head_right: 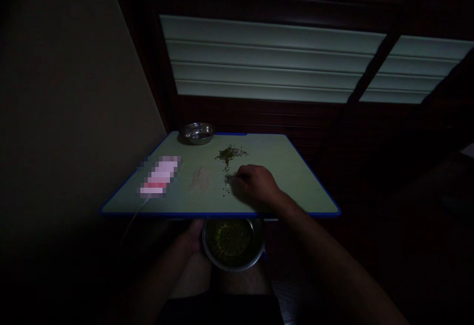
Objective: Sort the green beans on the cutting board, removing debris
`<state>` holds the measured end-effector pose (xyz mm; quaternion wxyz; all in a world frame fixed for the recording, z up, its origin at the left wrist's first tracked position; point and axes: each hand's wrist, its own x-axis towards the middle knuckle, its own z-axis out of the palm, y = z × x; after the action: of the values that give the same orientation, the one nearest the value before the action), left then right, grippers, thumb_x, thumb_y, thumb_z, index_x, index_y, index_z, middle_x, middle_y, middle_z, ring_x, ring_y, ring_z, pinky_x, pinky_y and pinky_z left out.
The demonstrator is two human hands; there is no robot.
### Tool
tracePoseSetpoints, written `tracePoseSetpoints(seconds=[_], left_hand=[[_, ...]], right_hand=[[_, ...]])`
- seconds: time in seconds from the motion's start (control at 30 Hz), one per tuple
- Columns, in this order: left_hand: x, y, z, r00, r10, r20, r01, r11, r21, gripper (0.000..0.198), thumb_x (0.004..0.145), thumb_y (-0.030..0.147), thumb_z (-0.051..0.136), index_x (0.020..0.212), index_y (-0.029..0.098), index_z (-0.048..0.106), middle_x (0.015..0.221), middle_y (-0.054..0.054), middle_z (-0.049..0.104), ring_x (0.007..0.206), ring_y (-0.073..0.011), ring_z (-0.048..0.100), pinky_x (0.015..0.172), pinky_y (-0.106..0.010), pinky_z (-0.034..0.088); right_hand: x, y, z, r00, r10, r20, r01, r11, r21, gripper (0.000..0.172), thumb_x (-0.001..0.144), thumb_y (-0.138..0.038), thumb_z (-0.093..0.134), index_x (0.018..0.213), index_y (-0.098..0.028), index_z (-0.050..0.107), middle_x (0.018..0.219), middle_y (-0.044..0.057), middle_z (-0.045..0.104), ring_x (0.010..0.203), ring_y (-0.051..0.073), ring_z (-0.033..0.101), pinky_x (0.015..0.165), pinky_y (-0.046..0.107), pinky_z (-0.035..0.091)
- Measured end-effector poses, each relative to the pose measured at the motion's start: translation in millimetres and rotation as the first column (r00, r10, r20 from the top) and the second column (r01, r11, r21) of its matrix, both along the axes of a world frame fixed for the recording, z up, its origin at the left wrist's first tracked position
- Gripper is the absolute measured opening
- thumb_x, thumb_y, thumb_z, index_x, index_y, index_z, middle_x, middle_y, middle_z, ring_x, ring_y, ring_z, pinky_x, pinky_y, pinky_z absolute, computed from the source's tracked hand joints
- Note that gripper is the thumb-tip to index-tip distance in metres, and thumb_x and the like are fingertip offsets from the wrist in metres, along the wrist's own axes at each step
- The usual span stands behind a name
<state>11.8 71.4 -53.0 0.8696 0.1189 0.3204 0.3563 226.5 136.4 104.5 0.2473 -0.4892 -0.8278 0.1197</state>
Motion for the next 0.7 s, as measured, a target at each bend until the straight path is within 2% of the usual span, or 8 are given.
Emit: tracePoseSetpoints(seconds=[0.13,0.3,0.53,0.7], left_hand=[[1.1,0.0,3.1,0.996,0.016,-0.088,-0.021,0.998,-0.055,0.077,0.09,0.067,0.065,0.149,0.017,0.063,0.139,-0.019,0.077,0.141,-0.0404,0.065,0.126,-0.06,0.041],[1.0,-0.5,5.4,0.994,0.053,-0.094,-0.06,0.995,-0.074,0.072,0.094,0.065,0.062,0.146,0.016,0.066,0.137,-0.019,0.078,0.139,-0.0398,0.067,0.125,-0.059,0.042],[-0.7,-0.2,1.0,0.999,0.005,-0.045,-0.007,0.999,-0.041,0.079,0.085,0.067,0.072,0.145,0.015,0.067,0.139,-0.021,0.077,0.141,-0.0415,0.065,0.126,-0.06,0.04],[-2.1,-0.3,-2.7,0.998,0.005,-0.063,-0.007,1.0,-0.031,0.079,0.086,0.066,0.072,0.146,0.015,0.066,0.141,-0.021,0.075,0.142,-0.0414,0.064,0.127,-0.059,0.04]], right_hand=[[-3.5,-0.9,0.5,1.0,0.006,-0.007,-0.006,1.0,0.003,0.01,0.089,-0.021,0.07,0.087,-0.022,0.08,0.086,0.006,0.081,0.074,0.018,0.066,0.069,0.028,0.043],[-5.2,-1.8,1.0,1.0,0.004,0.021,-0.004,1.0,-0.002,0.011,0.09,-0.021,0.069,0.088,-0.021,0.08,0.086,0.007,0.081,0.075,0.019,0.066,0.069,0.029,0.042],[-9.4,-0.8,4.4,0.998,0.008,0.057,-0.008,1.0,-0.011,0.011,0.091,-0.023,0.069,0.091,-0.021,0.08,0.09,0.007,0.081,0.076,0.019,0.067,0.07,0.028,0.043],[-11.1,0.0,5.3,0.995,-0.062,0.073,0.063,0.998,-0.013,0.011,0.091,-0.023,0.07,0.09,-0.022,0.081,0.09,0.008,0.082,0.077,0.02,0.068,0.068,0.029,0.042]])
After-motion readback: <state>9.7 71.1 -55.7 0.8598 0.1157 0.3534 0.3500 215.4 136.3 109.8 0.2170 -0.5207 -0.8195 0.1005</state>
